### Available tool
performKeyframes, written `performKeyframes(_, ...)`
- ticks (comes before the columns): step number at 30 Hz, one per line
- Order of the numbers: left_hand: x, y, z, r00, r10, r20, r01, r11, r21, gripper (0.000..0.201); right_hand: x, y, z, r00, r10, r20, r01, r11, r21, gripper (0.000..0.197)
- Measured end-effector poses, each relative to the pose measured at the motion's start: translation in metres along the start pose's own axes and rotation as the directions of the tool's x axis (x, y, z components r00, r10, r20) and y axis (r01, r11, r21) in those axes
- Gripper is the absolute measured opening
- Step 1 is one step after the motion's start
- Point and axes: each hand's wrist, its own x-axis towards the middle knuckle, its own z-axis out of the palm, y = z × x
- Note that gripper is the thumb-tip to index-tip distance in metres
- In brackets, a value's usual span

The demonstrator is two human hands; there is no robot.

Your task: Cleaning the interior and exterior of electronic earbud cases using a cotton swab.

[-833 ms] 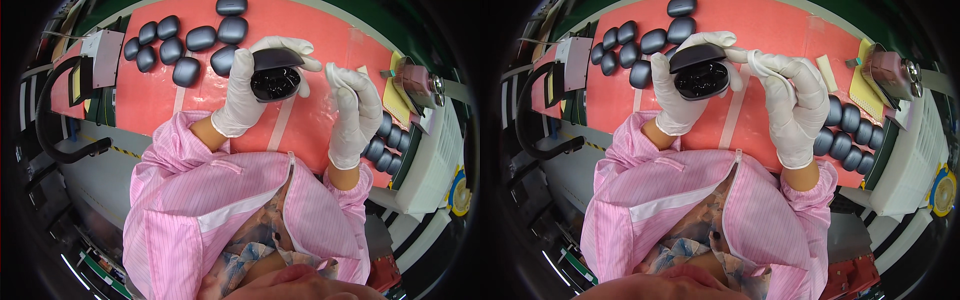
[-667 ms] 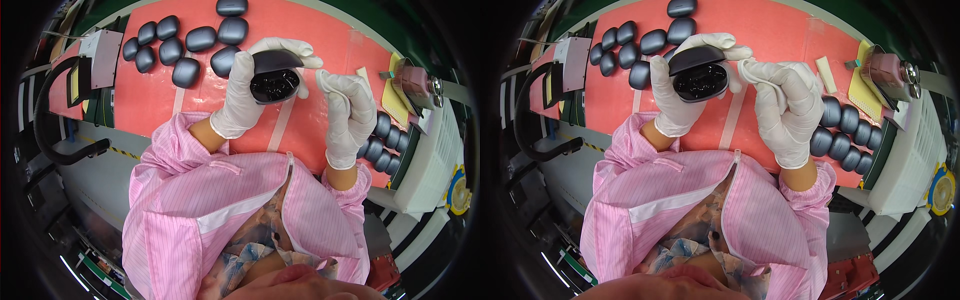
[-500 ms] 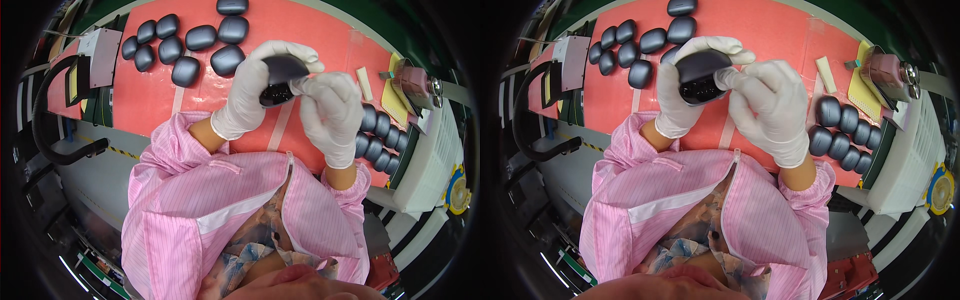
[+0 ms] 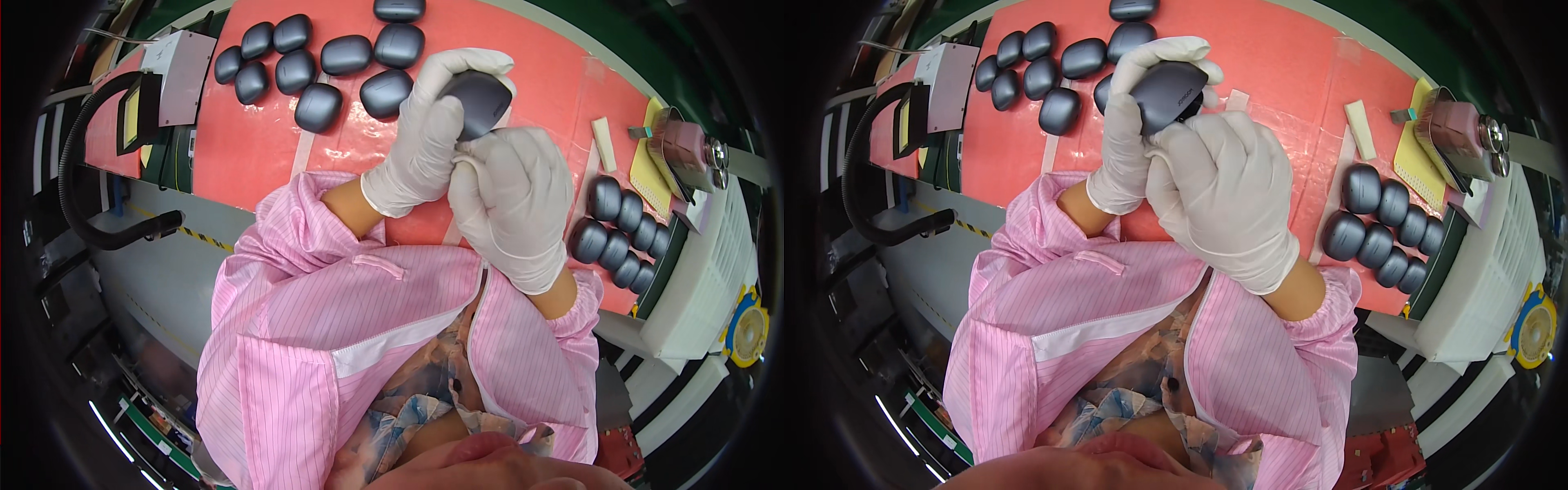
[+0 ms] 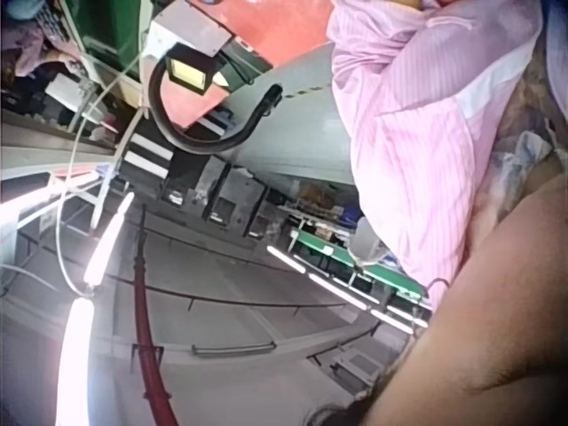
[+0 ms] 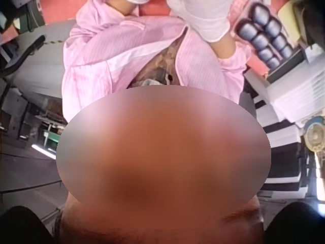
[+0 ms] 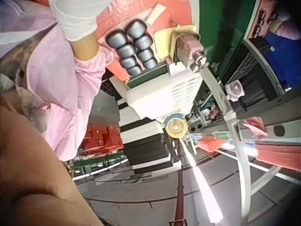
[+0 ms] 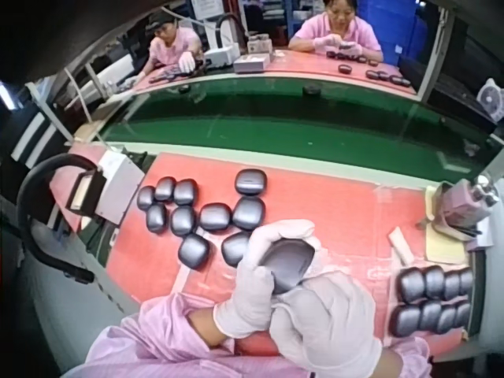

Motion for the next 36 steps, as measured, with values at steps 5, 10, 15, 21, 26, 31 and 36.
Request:
performKeyframes(5, 0.000, 0.004, 0.006, 0.997, -0.071, -0.037, 0.066, 0.990, -0.125, 0.073, -0.004, 0.023, -0.017, 0.941, 0.274, 0.199, -0.327, 0.580, 0.746, 0.014)
performKeyframes(10, 0.000, 0.005, 0.007, 0.951, -0.307, -0.037, 0.263, 0.866, -0.425, 0.062, 0.010, 0.020, -0.003, 0.991, -0.130, -0.038, 0.134, 0.979, 0.152, 0.036)
performKeyframes(15, 0.009, 0.013, 0.000, 0.864, -0.494, -0.093, 0.349, 0.723, -0.596, 0.068, -0.007, 0.038, -0.002, 1.000, 0.000, -0.014, 0.000, 0.999, 0.046, 0.032)
performKeyframes(21, 0.008, 0.010, -0.007, 0.836, -0.546, 0.046, 0.447, 0.630, -0.635, 0.070, -0.007, 0.048, -0.001, 0.943, 0.246, -0.225, -0.161, 0.928, 0.336, 0.023)
performKeyframes(26, 0.001, 0.014, 0.001, 0.848, -0.494, 0.191, 0.517, 0.692, -0.504, 0.061, 0.024, 0.038, -0.009, 0.976, -0.218, 0.005, 0.211, 0.939, -0.273, 0.023)
performKeyframes(31, 0.003, 0.006, -0.007, 0.885, -0.456, 0.092, 0.465, 0.861, -0.205, 0.057, 0.015, 0.028, -0.005, 0.988, 0.043, 0.147, 0.027, 0.896, -0.442, 0.019)
performKeyframes(36, 0.011, 0.017, -0.020, 0.793, -0.574, 0.204, 0.567, 0.572, -0.593, 0.062, 0.003, 0.026, -0.019, 0.976, 0.188, 0.107, -0.152, 0.948, -0.281, 0.015)
